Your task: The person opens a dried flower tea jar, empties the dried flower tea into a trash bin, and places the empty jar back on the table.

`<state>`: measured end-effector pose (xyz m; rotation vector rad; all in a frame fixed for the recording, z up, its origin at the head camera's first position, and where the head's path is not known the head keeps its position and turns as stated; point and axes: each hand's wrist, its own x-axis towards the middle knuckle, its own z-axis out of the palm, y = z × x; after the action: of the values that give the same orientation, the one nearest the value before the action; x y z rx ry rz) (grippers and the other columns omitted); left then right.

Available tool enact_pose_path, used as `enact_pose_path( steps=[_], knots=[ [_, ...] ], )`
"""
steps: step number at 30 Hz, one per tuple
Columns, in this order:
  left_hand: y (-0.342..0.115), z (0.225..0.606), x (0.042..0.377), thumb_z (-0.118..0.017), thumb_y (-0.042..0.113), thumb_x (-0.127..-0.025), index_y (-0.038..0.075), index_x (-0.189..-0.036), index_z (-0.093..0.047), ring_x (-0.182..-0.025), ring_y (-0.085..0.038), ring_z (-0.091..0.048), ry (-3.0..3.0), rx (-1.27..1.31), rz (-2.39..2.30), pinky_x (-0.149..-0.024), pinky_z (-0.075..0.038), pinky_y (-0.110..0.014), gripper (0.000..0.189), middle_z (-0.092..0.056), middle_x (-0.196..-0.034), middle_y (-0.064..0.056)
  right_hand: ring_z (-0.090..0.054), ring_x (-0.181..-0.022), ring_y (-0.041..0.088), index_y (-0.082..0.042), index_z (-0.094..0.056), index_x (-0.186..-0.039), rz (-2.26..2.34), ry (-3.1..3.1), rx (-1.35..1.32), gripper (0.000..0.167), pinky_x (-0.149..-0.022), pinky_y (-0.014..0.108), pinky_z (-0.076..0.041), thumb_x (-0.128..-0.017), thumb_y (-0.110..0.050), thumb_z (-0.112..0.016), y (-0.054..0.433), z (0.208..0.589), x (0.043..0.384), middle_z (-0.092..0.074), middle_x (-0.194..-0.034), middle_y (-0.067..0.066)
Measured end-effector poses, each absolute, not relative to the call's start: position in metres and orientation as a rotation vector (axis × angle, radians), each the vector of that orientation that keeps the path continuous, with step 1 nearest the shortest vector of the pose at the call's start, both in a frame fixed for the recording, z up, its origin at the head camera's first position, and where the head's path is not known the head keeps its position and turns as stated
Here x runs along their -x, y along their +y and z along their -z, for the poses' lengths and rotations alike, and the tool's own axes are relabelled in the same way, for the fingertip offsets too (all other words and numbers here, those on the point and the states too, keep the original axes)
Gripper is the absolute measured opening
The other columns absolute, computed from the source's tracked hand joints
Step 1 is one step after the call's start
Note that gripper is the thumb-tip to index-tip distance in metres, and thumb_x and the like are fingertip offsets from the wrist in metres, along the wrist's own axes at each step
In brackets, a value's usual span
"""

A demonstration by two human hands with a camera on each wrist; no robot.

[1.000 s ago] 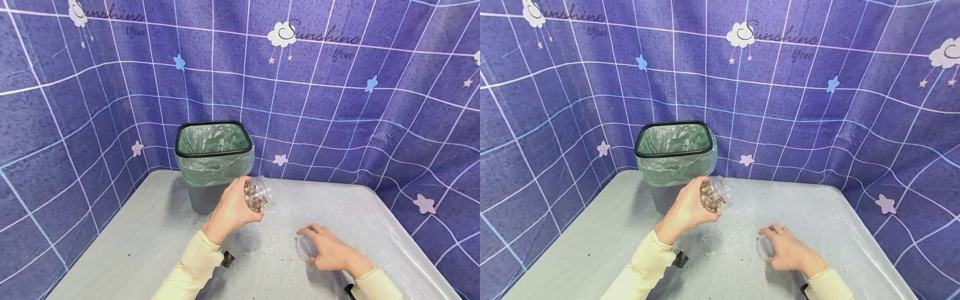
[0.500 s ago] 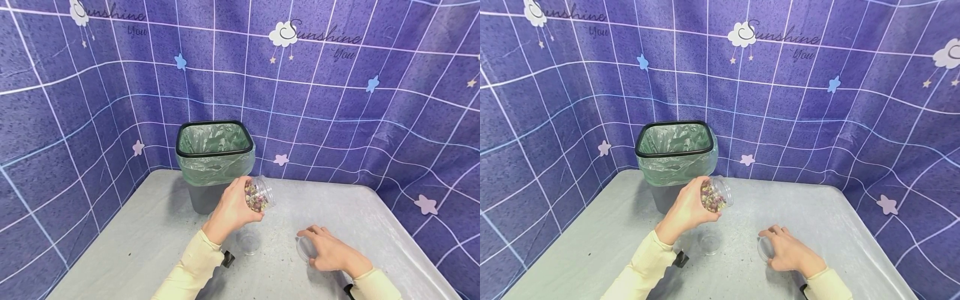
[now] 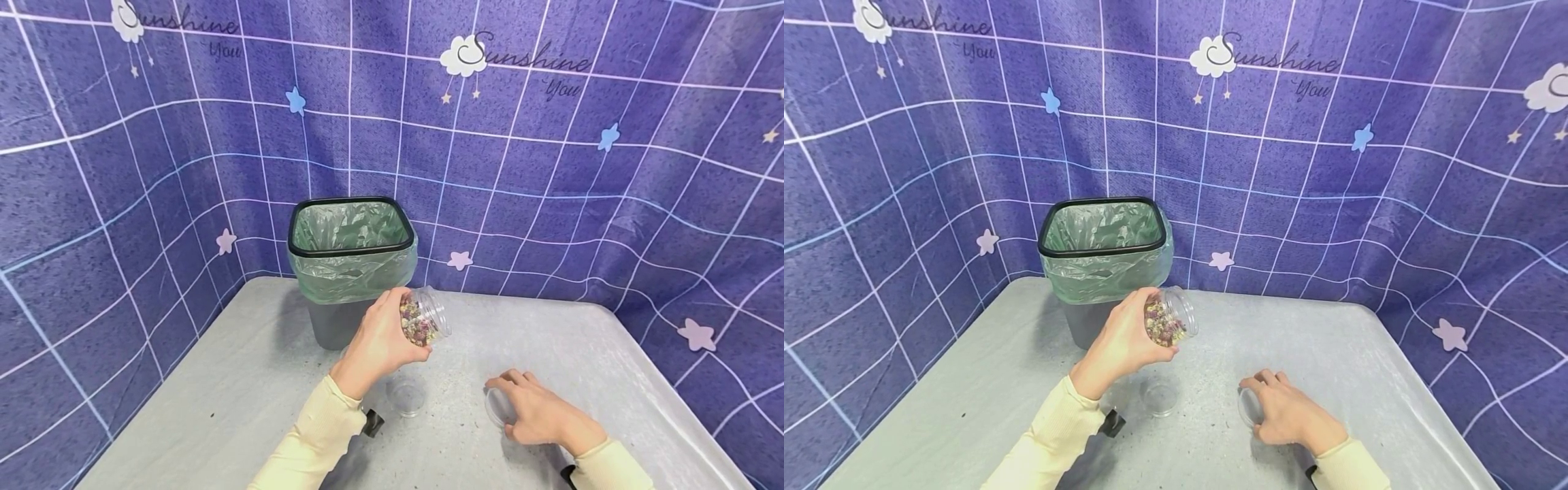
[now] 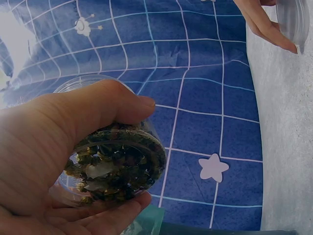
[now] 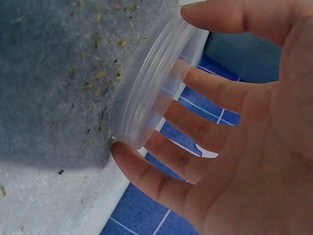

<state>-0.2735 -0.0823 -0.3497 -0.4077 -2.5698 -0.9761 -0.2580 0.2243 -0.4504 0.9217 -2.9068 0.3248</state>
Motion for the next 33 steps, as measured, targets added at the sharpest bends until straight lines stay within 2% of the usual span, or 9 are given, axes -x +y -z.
enact_pose_path(
  steps=[33],
  knots=[
    [-0.0877, 0.3434, 0.2692, -0.097, 0.028, -0.056, 0.012, -0.136, -0.055, -0.105, -0.028, -0.065, -2.514, 0.425, 0.967, -0.090, -0.056, -0.041, 0.092, -0.064, -0.120, -0.005, -0.057, -0.105, 0.033, -0.011, -0.060, -0.137, -0.303, -2.969, -0.898, 0.078, -0.088, 0.053, -0.052, -0.064, -0.016, -0.084, 0.2231, 0.4516, 0.2564, -0.059, -0.124, 0.008]
  ],
)
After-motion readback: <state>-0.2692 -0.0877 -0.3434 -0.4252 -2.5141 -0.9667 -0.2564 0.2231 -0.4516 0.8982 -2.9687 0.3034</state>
